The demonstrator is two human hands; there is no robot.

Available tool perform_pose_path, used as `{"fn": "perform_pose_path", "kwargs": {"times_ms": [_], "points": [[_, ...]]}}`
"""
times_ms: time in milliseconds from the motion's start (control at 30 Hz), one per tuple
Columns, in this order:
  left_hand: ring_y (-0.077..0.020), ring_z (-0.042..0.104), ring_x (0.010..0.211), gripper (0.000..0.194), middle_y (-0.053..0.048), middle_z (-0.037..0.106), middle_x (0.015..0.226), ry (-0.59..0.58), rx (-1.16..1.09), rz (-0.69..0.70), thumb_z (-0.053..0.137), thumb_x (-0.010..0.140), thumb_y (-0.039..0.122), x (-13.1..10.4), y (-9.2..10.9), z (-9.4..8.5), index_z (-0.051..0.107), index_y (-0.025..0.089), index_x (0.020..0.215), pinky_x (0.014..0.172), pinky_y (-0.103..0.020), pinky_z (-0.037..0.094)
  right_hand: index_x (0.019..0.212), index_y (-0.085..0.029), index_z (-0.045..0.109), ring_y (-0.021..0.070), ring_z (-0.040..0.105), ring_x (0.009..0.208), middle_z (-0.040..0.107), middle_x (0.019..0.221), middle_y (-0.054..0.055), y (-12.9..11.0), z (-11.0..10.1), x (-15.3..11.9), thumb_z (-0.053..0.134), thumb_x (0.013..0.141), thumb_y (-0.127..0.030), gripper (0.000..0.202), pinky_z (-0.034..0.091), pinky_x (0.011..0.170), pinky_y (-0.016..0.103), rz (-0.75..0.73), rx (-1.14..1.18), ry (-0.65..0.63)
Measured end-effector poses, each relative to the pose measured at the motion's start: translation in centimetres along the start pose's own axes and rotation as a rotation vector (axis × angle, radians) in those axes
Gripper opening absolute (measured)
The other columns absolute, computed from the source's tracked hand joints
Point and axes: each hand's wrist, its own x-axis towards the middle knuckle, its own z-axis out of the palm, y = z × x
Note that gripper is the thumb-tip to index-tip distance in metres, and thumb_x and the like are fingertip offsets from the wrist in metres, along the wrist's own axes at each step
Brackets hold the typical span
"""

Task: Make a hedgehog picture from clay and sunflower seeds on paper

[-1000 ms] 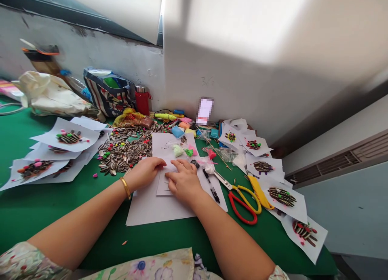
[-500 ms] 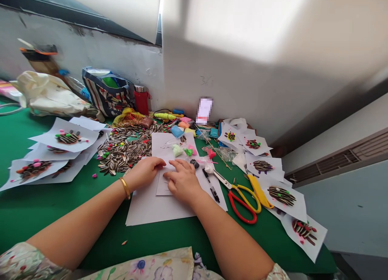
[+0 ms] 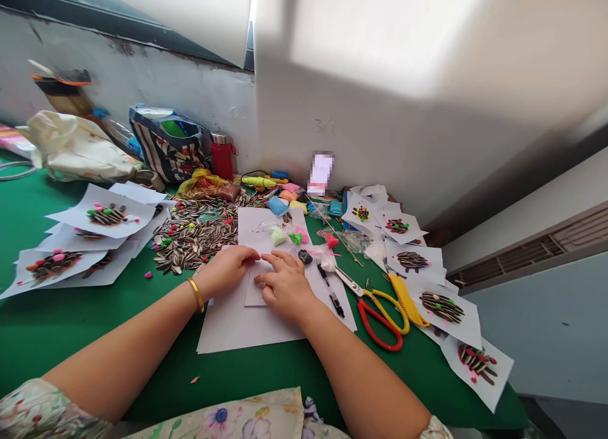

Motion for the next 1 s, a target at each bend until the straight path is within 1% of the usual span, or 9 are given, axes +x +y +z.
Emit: {"fn": "perform_pose_path", "kwargs": {"times_ms": [67, 167, 267, 367, 500, 700, 867, 1000], "points": [[-0.0244, 0.066, 0.095, 0.028, -0.008, 0.075, 0.100, -0.001, 0.003, -0.003, 0.047, 0.087, 0.014, 0.00, 0.09, -0.04, 0.073, 0.019, 0.099, 0.083, -0.033, 0.048, 0.101, -0.034, 0.076, 0.0271, 0.039, 0.134, 0.055, 0.141, -0.002, 0.07, -0.03, 0.00, 0.057, 0.079, -0.014, 0.035, 0.027, 0.111, 0.049, 0.001, 0.013, 0.013], [-0.0241, 0.066, 0.097, 0.030, -0.007, 0.075, 0.103, -0.001, 0.008, 0.001, 0.047, 0.087, 0.013, 0.01, 0.14, -0.02, 0.072, 0.019, 0.102, 0.085, -0.033, 0.047, 0.108, -0.032, 0.074, 0.0268, 0.039, 0.134, 0.055, 0.141, 0.000, 0.10, 0.03, 0.01, 0.057, 0.079, -0.014, 0.038, 0.028, 0.111, 0.049, 0.020, 0.014, 0.026], [-0.0241, 0.066, 0.098, 0.029, -0.007, 0.075, 0.103, -0.003, 0.014, 0.003, 0.048, 0.088, 0.013, 0.04, 0.16, -0.01, 0.072, 0.019, 0.102, 0.086, -0.033, 0.047, 0.112, -0.031, 0.073, 0.0273, 0.038, 0.134, 0.054, 0.142, 0.001, 0.05, 0.07, -0.05, 0.056, 0.079, -0.013, 0.041, 0.027, 0.111, 0.050, 0.021, 0.017, 0.005], [-0.0242, 0.066, 0.097, 0.028, -0.007, 0.075, 0.101, -0.009, 0.022, -0.006, 0.048, 0.089, 0.015, 0.05, 0.21, -0.07, 0.072, 0.019, 0.101, 0.085, -0.033, 0.047, 0.107, -0.031, 0.075, 0.0280, 0.038, 0.134, 0.055, 0.141, 0.001, 0.07, 0.02, -0.12, 0.057, 0.078, -0.013, 0.039, 0.026, 0.112, 0.050, 0.009, 0.034, -0.014], [-0.0236, 0.066, 0.098, 0.027, -0.006, 0.075, 0.102, -0.014, 0.027, -0.011, 0.048, 0.090, 0.015, 0.02, 0.23, -0.10, 0.072, 0.020, 0.101, 0.084, -0.033, 0.048, 0.099, -0.032, 0.077, 0.0283, 0.040, 0.133, 0.057, 0.139, 0.000, 0.23, -0.02, -0.12, 0.058, 0.078, -0.012, 0.035, 0.026, 0.112, 0.050, 0.002, 0.060, 0.005], [-0.0229, 0.066, 0.099, 0.029, -0.006, 0.075, 0.103, -0.014, 0.034, -0.011, 0.047, 0.089, 0.015, 0.03, 0.14, 0.02, 0.072, 0.019, 0.103, 0.086, -0.032, 0.048, 0.104, -0.031, 0.076, 0.0279, 0.042, 0.131, 0.059, 0.136, 0.001, 0.40, 0.14, -0.08, 0.058, 0.078, -0.012, 0.037, 0.027, 0.111, 0.049, 0.011, 0.055, 0.023], [-0.0236, 0.066, 0.097, 0.029, -0.007, 0.075, 0.101, -0.011, 0.029, -0.006, 0.047, 0.089, 0.015, 0.05, 0.17, -0.01, 0.073, 0.018, 0.101, 0.086, -0.034, 0.048, 0.100, -0.031, 0.077, 0.0283, 0.042, 0.131, 0.058, 0.138, 0.000, 0.38, 0.20, -0.21, 0.057, 0.078, -0.012, 0.035, 0.027, 0.110, 0.050, -0.001, 0.055, 0.011], [-0.0237, 0.066, 0.098, 0.030, -0.007, 0.075, 0.104, -0.007, 0.019, -0.006, 0.047, 0.089, 0.014, 0.04, 0.13, 0.02, 0.072, 0.018, 0.103, 0.087, -0.034, 0.049, 0.104, -0.030, 0.075, 0.0278, 0.043, 0.130, 0.060, 0.136, 0.001, 0.45, 0.10, -0.20, 0.057, 0.077, -0.011, 0.038, 0.028, 0.109, 0.049, 0.004, 0.047, 0.050]]}}
